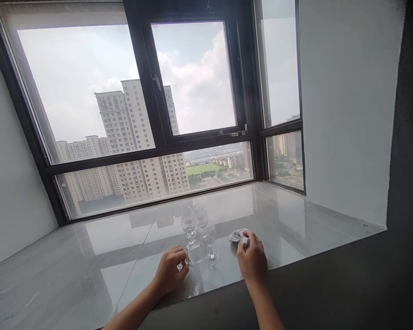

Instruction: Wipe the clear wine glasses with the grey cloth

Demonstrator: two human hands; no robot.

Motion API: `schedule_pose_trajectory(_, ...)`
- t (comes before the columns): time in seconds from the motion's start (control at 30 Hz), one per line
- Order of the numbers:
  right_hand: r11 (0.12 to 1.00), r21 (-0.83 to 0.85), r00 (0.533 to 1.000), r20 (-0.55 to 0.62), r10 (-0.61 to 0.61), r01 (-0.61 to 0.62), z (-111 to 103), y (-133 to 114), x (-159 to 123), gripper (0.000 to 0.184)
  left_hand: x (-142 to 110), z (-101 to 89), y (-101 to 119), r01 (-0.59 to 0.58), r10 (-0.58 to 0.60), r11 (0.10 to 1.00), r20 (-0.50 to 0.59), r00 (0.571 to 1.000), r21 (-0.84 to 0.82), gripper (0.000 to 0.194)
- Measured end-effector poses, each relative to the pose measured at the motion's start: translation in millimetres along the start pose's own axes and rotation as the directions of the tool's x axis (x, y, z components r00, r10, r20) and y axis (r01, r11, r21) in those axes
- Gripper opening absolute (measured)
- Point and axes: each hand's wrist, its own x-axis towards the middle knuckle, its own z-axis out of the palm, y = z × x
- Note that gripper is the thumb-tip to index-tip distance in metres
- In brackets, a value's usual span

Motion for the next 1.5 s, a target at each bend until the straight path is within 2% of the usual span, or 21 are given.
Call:
schedule_pose_trajectory(0.9, 1.0, 0.003, 1.0, 0.014, 0.004, -0.004, 0.7, 2.2, -0.1, 0.031, -1.2, 1.6, -2.7, -0.007, 0.007, 1.0, -0.003, 1.0, 0.023, 0.021)
schedule_pose_trajectory(1.5, 0.999, 0.008, 0.998, 0.058, 0.036, -0.037, -3.3, -1.1, -0.1, 0.033, -1.8, 2.6, -3.9, 0.015, -0.014, 1.0, 0.03, 0.999, -0.027, 0.017)
